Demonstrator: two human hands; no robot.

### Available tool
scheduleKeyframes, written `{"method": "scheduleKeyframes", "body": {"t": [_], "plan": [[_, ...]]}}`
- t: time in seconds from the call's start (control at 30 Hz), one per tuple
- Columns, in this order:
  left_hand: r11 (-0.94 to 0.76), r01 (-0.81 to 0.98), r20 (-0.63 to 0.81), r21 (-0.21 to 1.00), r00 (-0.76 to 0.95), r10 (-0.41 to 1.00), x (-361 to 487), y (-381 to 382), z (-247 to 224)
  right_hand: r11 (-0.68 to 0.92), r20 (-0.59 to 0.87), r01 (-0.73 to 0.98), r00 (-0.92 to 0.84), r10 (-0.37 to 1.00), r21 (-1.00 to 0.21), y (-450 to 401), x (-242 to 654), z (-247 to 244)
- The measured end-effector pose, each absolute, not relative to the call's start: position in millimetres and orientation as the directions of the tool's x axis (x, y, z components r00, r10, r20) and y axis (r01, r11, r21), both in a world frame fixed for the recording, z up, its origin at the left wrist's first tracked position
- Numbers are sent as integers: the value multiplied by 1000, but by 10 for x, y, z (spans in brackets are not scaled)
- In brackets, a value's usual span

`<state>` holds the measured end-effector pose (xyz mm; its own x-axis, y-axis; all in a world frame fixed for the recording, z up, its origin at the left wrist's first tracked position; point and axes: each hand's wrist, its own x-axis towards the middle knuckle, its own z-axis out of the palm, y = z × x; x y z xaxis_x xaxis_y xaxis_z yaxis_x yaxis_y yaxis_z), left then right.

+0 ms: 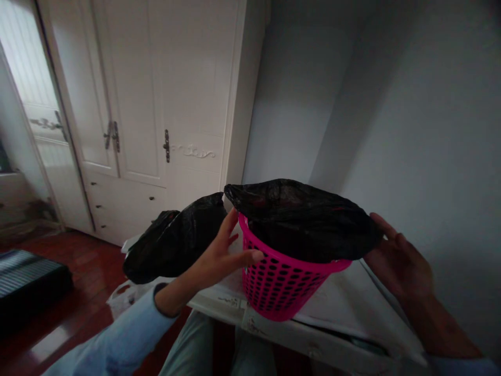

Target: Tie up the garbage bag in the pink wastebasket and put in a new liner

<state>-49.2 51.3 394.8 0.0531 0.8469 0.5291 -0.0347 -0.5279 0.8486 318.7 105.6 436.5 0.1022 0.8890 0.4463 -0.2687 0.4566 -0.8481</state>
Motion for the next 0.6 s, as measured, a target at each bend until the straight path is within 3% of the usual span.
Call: {"method": "scheduleKeyframes", "body": {"t": [0.1,0.33,0.5,0.6], "plan": [[-569,123,572,813,11,820,-200,612,3848,457,463,-287,50,885,-842,1150,3057,4267],[-546,202,572,813,-97,815,5,1009,3733,437,447,-358,58,893,-826,1778,3014,4229],[-487,45,488,872,-139,862,-251,1220,3813,429,459,-401,25,888,-809,1865,3135,4308],[-441,-173,457,880,60,888,-412,1287,3919,478,498,-347,37,866,-807,1790,3130,4398]]}}
